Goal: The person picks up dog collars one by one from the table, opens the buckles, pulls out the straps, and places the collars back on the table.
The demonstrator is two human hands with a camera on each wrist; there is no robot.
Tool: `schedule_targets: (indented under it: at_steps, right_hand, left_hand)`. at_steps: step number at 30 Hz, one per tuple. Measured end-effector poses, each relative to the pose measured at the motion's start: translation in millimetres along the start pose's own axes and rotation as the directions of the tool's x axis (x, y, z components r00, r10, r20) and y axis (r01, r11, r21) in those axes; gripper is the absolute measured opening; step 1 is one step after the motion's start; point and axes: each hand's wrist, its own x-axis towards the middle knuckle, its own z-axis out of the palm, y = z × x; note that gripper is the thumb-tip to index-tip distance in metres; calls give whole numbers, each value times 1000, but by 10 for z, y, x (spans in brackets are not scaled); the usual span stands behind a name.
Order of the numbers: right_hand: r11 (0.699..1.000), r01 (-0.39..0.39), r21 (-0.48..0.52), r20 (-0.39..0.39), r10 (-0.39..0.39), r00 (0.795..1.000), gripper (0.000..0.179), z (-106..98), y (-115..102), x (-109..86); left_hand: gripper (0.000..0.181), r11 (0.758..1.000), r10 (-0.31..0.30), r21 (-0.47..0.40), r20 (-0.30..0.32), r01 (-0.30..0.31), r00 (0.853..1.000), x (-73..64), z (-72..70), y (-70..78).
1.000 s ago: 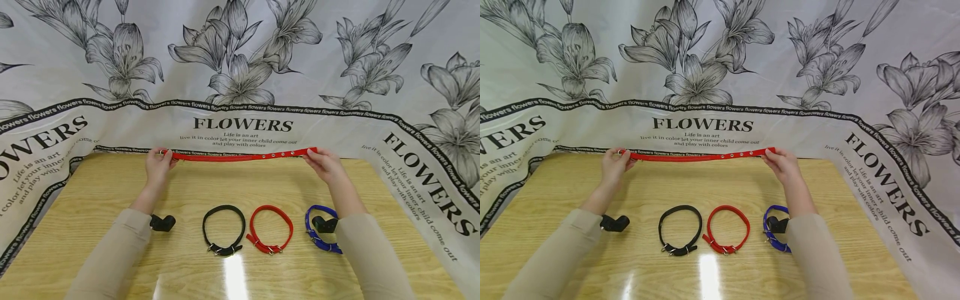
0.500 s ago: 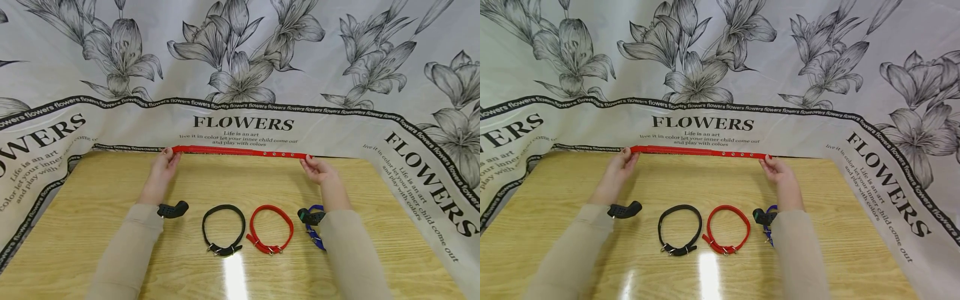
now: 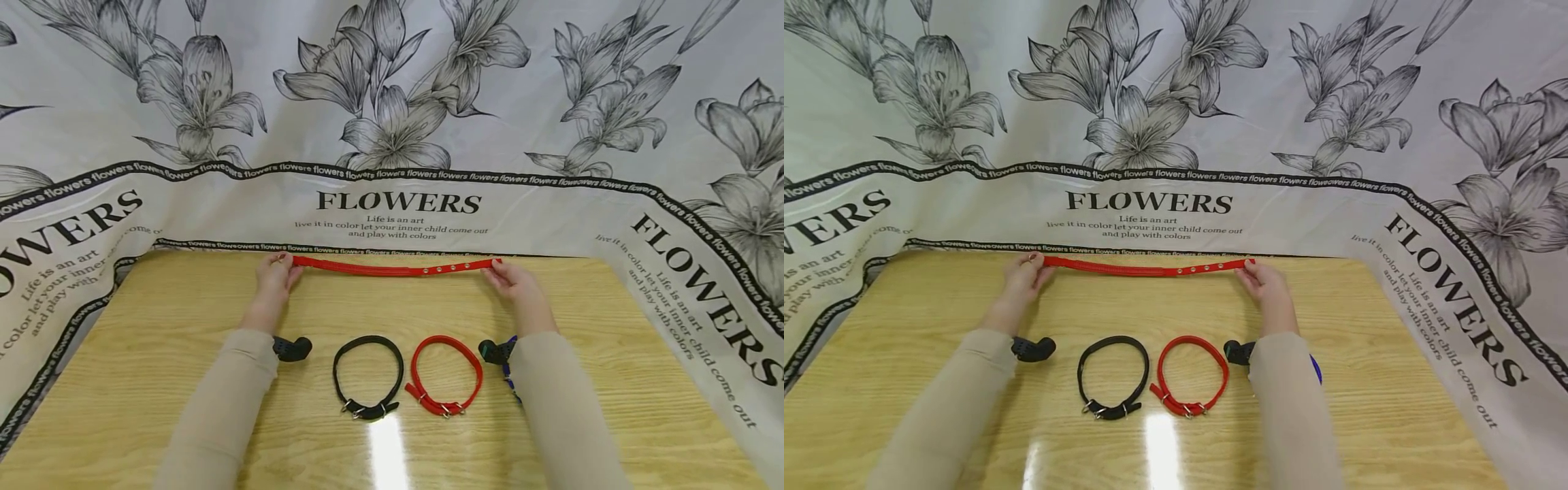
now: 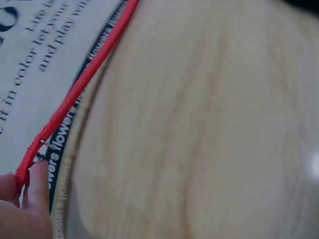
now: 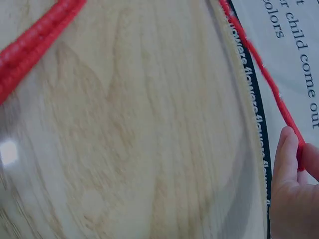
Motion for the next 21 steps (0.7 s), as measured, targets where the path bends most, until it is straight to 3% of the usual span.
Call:
schedule_targets:
  at_steps: [2, 4, 6, 8, 10, 13, 17, 18, 19, 20, 21]
  right_hand:
    - [1000, 19, -4, 2, -19, 1000, 21, -349, -146, 505]
    - [998, 54, -19, -85, -55, 995, 26, -575, -242, 863]
    - [997, 73, -33, -65, -75, 995, 29, -840, -355, 1242]
    - [995, 87, -43, -72, -90, 993, 39, -981, -417, 1430]
    - [995, 88, -49, -63, -91, 994, 41, -1021, -426, 1467]
    - [993, 88, -76, -79, -94, 992, 34, -827, -312, 1178]
    - [994, 84, -70, -159, -95, 983, 29, -18, 96, 82]
    - [995, 75, -67, -119, -82, 989, 27, 138, 173, -157]
    - [995, 73, -69, -141, -82, 987, 25, 346, 266, -432]
    - [994, 73, -78, -178, -86, 980, 26, 524, 341, -663]
    - [992, 68, -106, -205, -89, 975, 26, 606, 353, -760]
  left_hand:
    - [38, 998, 25, 64, -20, -24, 999, 16, -7, -30]
    - [39, 993, 45, 111, -25, -42, 999, 36, -28, -60]
    - [40, 988, 62, 144, -23, -58, 998, 58, -64, -87]
    - [39, 977, 86, 196, -22, -80, 996, 82, -91, -108]
    - [38, 964, 108, 248, -22, -100, 994, 103, -115, -125]
    - [36, 944, 145, 301, -14, -134, 989, 122, -133, -141]
    - [35, 917, 184, 358, 6, -174, 983, 117, -150, -131]
    - [35, 908, 191, 377, 9, -180, 982, 112, -158, -121]
    - [36, 897, 202, 400, 12, -189, 979, 108, -169, -109]
    - [36, 885, 207, 422, 17, -195, 978, 104, -184, -91]
    - [37, 874, 208, 444, 23, -196, 978, 96, -203, -68]
